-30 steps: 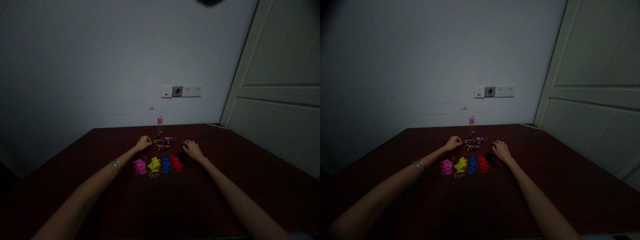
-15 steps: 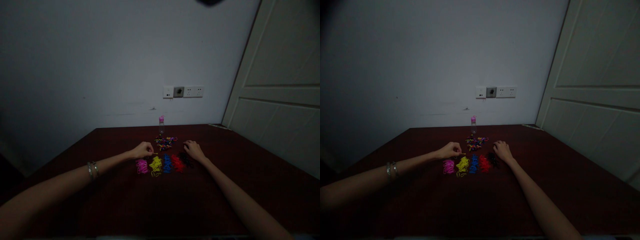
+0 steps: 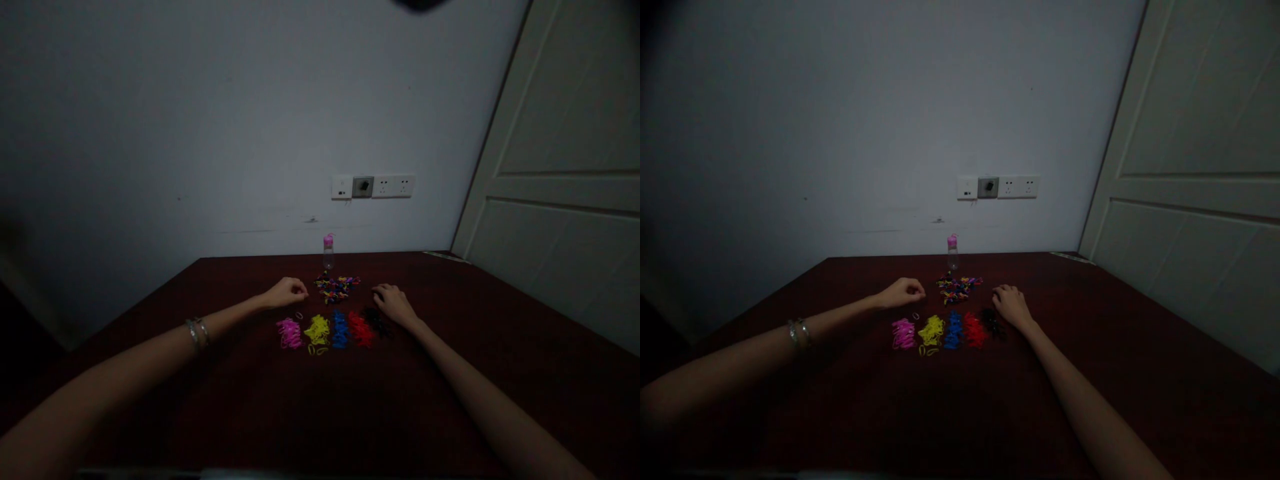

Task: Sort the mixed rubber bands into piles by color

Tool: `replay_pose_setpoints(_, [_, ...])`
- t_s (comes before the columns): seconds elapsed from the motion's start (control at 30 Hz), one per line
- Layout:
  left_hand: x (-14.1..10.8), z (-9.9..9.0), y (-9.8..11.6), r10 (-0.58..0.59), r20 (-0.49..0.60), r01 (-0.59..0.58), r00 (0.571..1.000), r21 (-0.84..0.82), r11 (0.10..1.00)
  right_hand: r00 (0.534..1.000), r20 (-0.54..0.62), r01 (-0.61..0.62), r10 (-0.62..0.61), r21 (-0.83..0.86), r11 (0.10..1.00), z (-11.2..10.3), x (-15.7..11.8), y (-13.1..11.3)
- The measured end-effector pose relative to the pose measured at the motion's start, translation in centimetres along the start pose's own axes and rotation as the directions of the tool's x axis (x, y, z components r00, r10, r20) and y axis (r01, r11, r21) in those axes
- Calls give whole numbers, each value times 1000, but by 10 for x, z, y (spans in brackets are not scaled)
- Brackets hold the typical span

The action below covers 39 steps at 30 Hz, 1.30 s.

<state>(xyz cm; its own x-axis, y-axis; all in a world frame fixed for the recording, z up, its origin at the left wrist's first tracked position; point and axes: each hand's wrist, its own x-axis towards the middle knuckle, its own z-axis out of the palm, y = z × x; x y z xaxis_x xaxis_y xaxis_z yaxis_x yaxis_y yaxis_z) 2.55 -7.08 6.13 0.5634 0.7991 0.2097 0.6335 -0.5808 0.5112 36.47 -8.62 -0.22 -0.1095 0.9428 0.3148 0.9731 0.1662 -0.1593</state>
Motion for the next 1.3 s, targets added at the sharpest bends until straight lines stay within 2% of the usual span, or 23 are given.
replay_pose_setpoints(0.2, [18, -26, -55, -165, -162, 182, 973, 98, 978, 1000, -3, -4, 4, -14, 1000, -1, -1, -2])
replay_pose_setpoints(0.3, [19, -30, -78, -284, -260, 320, 923, 110, 941, 1000, -3, -5, 5, -15, 1000, -2, -1, -3])
replay_pose_setpoints(0.43, [18, -21, -96, -412, -358, 457, 838, 47, 888, 1000, -6, -7, 7, -6, 1000, -3, -1, -3])
replay_pose_setpoints(0.6, [14, -6, -100, -480, -443, 515, 757, -48, 856, 1000, 3, -16, 16, 2, 1000, -3, -1, -3])
replay_pose_setpoints(0.83, [2, -7, -99, -491, -534, 452, 688, -213, 866, 1000, 2, -16, 16, 10, 1000, -6, -1, -4])
replay_pose_setpoints(0.97, [1, -7, -102, -500, -534, 430, 682, -261, 864, 1000, 4, -11, 11, 10, 1000, -6, -1, -5])
replay_pose_setpoints(1.3, [1, -8, -100, -498, -535, 425, 682, -263, 866, 1000, -14, 9, -9, 35, 999, -2, 1, -2])
